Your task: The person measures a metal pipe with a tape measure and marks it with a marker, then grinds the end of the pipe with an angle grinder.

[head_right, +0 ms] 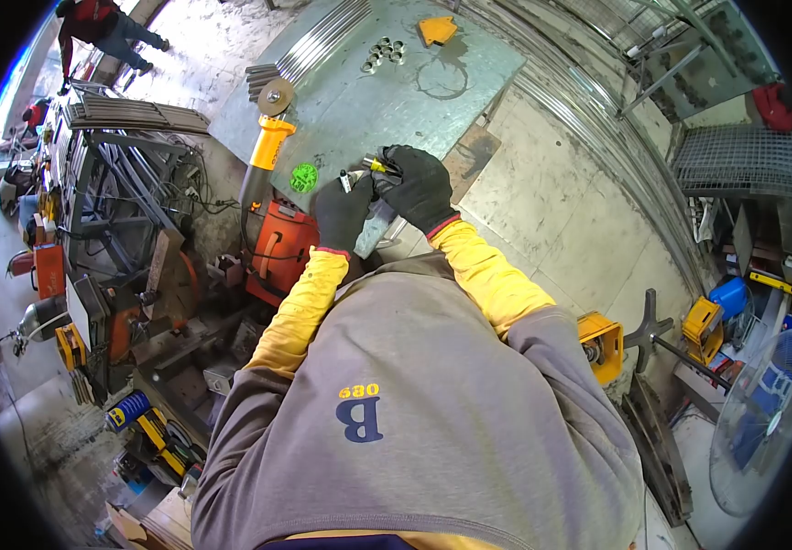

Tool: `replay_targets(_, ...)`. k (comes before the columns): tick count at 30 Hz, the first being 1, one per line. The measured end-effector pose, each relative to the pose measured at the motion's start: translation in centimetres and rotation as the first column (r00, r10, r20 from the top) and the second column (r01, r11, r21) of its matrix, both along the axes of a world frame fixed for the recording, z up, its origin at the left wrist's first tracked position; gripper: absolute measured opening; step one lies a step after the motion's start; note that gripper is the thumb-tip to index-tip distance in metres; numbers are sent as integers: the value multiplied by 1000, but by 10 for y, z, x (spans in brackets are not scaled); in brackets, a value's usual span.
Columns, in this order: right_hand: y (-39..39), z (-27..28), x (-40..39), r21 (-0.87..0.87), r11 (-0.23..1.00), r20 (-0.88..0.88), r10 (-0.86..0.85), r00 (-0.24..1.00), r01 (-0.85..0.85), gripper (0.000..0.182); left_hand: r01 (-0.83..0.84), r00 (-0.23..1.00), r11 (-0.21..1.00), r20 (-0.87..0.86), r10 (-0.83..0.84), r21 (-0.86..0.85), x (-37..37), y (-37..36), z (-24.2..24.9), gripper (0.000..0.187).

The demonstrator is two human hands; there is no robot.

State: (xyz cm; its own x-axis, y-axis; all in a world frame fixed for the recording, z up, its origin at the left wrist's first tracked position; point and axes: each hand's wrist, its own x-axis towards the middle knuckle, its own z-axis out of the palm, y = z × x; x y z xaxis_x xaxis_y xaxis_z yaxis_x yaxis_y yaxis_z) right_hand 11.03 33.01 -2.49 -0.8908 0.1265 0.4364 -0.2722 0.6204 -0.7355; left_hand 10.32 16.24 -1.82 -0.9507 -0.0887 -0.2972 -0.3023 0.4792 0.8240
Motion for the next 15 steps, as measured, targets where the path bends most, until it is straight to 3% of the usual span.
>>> replay_targets(3, 0, -1, 0, 1, 1000, -2, 0, 1000, 0, 34, 2, 999, 1000, -51, -2, 1, 0, -1, -3, 43)
replay_targets(5, 1, 0, 1, 7, 1000, 19, -6, 1000, 6, 35, 27, 999, 1000, -24, -27, 2, 0, -1, 1, 31)
replay_targets(15, 3, -3, 0, 39, 999, 17, -18, 1000, 17, 37, 66, 997, 995, -22, -68, -78, -1, 0, 4, 33)
